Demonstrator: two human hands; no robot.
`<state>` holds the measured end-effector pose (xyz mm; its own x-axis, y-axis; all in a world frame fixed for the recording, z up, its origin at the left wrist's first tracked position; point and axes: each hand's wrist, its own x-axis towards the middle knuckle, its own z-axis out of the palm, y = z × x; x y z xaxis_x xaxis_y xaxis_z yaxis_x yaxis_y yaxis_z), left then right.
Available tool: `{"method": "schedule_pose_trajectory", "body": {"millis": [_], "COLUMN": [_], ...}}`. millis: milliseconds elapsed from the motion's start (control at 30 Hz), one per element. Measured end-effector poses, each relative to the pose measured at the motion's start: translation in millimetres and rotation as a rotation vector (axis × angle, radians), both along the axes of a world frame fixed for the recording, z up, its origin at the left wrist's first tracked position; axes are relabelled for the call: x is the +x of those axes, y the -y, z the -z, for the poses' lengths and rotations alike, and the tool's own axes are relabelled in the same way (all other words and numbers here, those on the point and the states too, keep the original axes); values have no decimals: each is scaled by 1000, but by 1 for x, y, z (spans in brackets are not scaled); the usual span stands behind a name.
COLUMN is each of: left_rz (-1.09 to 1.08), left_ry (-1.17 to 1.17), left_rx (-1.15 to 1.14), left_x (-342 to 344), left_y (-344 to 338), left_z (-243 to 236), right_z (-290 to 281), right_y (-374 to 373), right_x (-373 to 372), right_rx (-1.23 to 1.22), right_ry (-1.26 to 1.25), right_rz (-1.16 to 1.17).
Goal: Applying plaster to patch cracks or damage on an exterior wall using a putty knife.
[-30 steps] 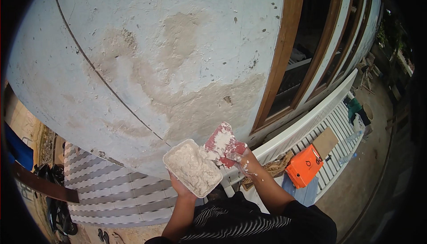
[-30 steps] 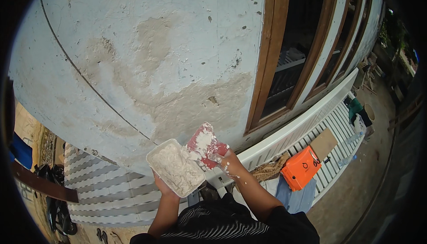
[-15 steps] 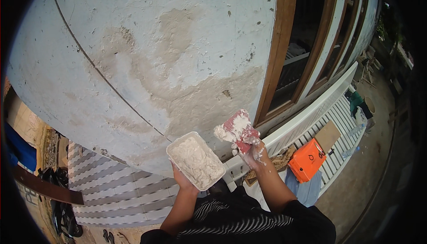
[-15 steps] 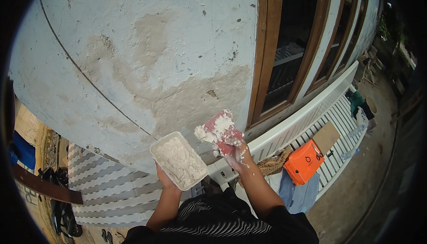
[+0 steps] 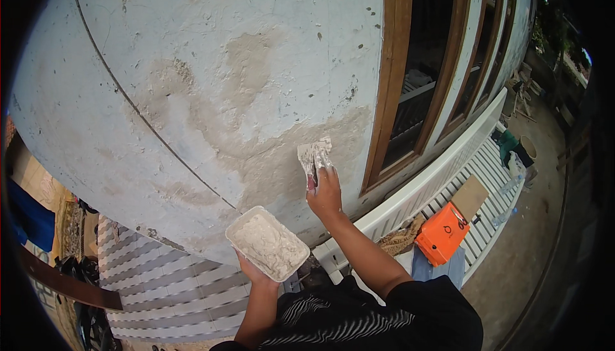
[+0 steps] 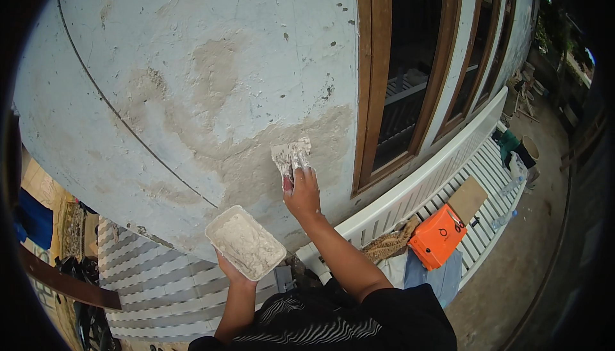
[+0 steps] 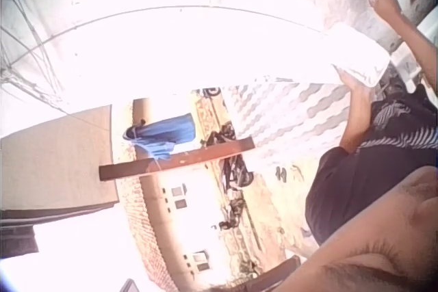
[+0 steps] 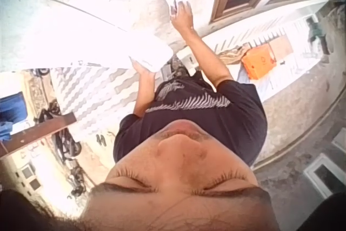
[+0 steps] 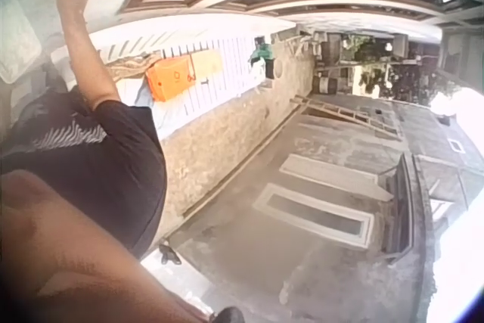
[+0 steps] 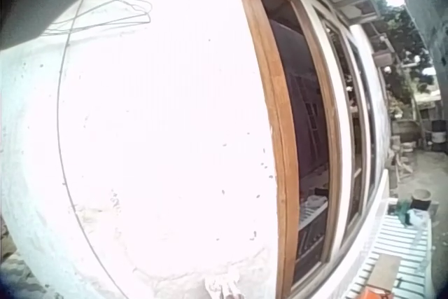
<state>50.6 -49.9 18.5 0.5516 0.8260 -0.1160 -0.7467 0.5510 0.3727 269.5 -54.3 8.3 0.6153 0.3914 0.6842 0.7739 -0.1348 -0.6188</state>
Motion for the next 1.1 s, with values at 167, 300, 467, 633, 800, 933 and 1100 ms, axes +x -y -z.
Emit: {"method": "schedule_pose_trajectory", "body": {"millis": [167, 300, 467, 633, 800, 933, 1100], "left_rz": [-97, -106, -106, -79, -86, -75, -71], "left_ry": [-55, -54, -58, -37, -49, -38, -30], "left_rx": [-11, -21, -35, -15, -27, -25, -18], "left_x": [-10, -12, -9, -11, -10, -9, -15], "left_y": [-5, -11, -13, -10, -6, -3, -5], "left_z": [-1, 7, 11, 8, 5, 3, 10], "right_z": [-5, 1, 15, 18, 9, 27, 45], "right_y": [-9, 2, 27, 33, 8, -10, 13], "right_x": [-14, -17, -19, 3, 8, -7, -11], "right_rx": [-21, -55, -19, 60, -16, 34, 32], "right_ry": [-57, -105, -134, -9, -82, -34, -160], "right_rz": [-34, -94, -204, -60, -57, -83, -227]}}
